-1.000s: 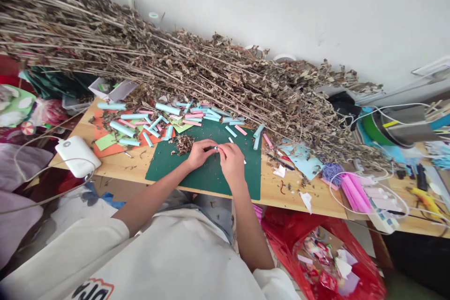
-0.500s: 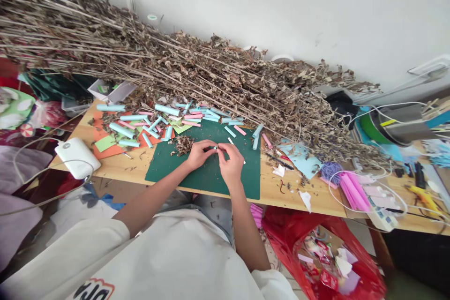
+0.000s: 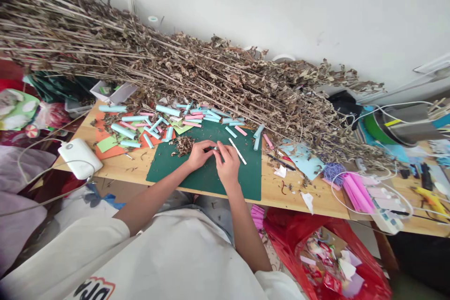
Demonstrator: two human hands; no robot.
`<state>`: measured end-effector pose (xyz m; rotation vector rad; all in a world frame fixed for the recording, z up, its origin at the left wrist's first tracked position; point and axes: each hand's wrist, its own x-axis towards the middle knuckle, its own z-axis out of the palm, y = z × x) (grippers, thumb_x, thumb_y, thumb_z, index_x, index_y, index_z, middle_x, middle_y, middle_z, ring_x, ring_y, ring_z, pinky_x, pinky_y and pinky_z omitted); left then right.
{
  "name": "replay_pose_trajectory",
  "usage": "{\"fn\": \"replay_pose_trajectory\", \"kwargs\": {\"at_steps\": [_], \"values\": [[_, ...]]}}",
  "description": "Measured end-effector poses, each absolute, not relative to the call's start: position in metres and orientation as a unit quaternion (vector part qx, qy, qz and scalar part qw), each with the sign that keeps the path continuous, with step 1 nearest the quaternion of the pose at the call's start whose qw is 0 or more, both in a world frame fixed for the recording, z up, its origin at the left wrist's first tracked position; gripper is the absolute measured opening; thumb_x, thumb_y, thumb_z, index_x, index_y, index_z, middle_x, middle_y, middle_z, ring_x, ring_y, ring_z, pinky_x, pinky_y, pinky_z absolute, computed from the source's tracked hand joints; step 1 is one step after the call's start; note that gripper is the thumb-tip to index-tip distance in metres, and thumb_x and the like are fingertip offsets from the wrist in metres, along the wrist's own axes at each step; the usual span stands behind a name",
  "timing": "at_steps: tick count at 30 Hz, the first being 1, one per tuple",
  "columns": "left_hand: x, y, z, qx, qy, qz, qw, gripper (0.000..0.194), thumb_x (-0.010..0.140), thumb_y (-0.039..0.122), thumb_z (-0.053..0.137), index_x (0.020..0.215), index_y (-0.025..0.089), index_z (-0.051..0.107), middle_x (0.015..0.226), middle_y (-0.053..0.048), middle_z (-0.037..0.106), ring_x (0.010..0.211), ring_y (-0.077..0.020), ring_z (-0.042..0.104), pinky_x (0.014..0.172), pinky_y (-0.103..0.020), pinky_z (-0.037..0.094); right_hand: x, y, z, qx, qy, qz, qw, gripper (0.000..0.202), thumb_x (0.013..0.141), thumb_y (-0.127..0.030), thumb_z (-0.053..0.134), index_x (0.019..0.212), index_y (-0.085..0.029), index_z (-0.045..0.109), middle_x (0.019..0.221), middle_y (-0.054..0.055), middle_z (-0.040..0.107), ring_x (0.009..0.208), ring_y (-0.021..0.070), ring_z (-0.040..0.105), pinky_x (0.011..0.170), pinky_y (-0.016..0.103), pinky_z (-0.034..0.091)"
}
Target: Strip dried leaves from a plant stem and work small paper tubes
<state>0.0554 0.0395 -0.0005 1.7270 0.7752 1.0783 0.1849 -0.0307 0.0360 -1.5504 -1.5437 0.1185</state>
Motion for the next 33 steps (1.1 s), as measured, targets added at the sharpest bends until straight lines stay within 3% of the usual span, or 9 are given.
{"fn": "replay_pose_trajectory", "kwargs": {"at_steps": [2, 7, 11, 17, 20, 24, 29, 33], "values": [[0.055, 0.039, 0.000, 0.704, 0.315, 0.437, 0.463, 0.017, 0.088, 0.029, 0.064, 0.093, 0.016, 0.073, 0.093, -0.008, 0.072, 0.082, -0.0163, 0.067, 0.070, -0.025, 0.051, 0.183, -0.031, 0.036, -0.633, -0.608, 0.048, 0.476, 0.028, 0.091, -0.029, 0.059, 0.116, -0.021, 0.067, 0.094, 0.008, 0.069, 0.084, 0.0183, 0.065, 0.079, 0.034, 0.055], [0.056, 0.039, 0.001, 0.701, 0.325, 0.443, 0.454, 0.017, 0.088, 0.030, 0.063, 0.095, 0.016, 0.073, 0.091, -0.008, 0.072, 0.083, -0.0164, 0.067, 0.070, -0.025, 0.052, 0.182, -0.031, 0.045, -0.620, -0.637, 0.027, 0.457, 0.015, 0.091, -0.026, 0.058, 0.094, -0.022, 0.071, 0.092, 0.007, 0.068, 0.090, 0.0194, 0.063, 0.084, 0.035, 0.053], [0.057, 0.039, 0.000, 0.683, 0.350, 0.460, 0.445, 0.018, 0.085, 0.032, 0.068, 0.092, 0.017, 0.073, 0.089, -0.006, 0.072, 0.080, -0.0157, 0.067, 0.068, -0.024, 0.051, 0.194, -0.034, 0.043, -0.673, -0.589, 0.064, 0.443, 0.021, 0.093, -0.027, 0.051, 0.102, -0.019, 0.069, 0.095, 0.008, 0.066, 0.082, 0.0178, 0.062, 0.078, 0.033, 0.053], [0.058, 0.039, -0.004, 0.670, 0.376, 0.463, 0.443, 0.019, 0.085, 0.033, 0.068, 0.096, 0.017, 0.073, 0.092, -0.006, 0.072, 0.081, -0.0157, 0.067, 0.066, -0.024, 0.052, 0.201, -0.030, 0.019, -0.731, -0.638, 0.070, 0.234, 0.028, 0.089, -0.026, 0.055, 0.110, -0.014, 0.068, 0.097, 0.013, 0.065, 0.092, 0.0248, 0.060, 0.084, 0.037, 0.049], [0.058, 0.039, -0.004, 0.676, 0.373, 0.459, 0.440, 0.020, 0.086, 0.033, 0.067, 0.097, 0.017, 0.073, 0.092, -0.006, 0.073, 0.082, -0.0159, 0.067, 0.068, -0.024, 0.053, 0.195, -0.024, 0.013, -0.735, -0.643, 0.065, 0.206, 0.024, 0.091, -0.022, 0.049, 0.098, -0.015, 0.072, 0.090, 0.012, 0.065, 0.087, 0.0243, 0.059, 0.081, 0.037, 0.048], [0.058, 0.039, -0.003, 0.679, 0.371, 0.457, 0.440, 0.022, 0.086, 0.034, 0.067, 0.098, 0.017, 0.073, 0.093, -0.007, 0.073, 0.082, -0.0162, 0.068, 0.068, -0.025, 0.054, 0.194, -0.023, 0.017, -0.720, -0.623, 0.080, 0.295, 0.023, 0.091, -0.020, 0.049, 0.091, -0.016, 0.072, 0.086, 0.010, 0.066, 0.081, 0.0216, 0.060, 0.078, 0.036, 0.050], [0.058, 0.039, -0.002, 0.686, 0.366, 0.456, 0.432, 0.024, 0.086, 0.036, 0.066, 0.097, 0.016, 0.073, 0.091, -0.008, 0.073, 0.079, -0.0166, 0.068, 0.066, -0.025, 0.054, 0.194, -0.030, 0.038, -0.689, -0.556, 0.108, 0.452, 0.018, 0.088, -0.029, 0.058, 0.087, -0.018, 0.072, 0.089, 0.008, 0.067, 0.077, 0.0179, 0.063, 0.073, 0.032, 0.054], [0.057, 0.039, -0.002, 0.690, 0.360, 0.452, 0.437, 0.024, 0.087, 0.036, 0.065, 0.098, 0.016, 0.073, 0.092, -0.008, 0.073, 0.080, -0.0167, 0.068, 0.067, -0.025, 0.054, 0.189, -0.029, 0.056, -0.672, -0.539, 0.113, 0.495, 0.017, 0.087, -0.032, 0.060, 0.087, -0.019, 0.072, 0.087, 0.007, 0.068, 0.076, 0.0164, 0.064, 0.071, 0.031, 0.055]]}}
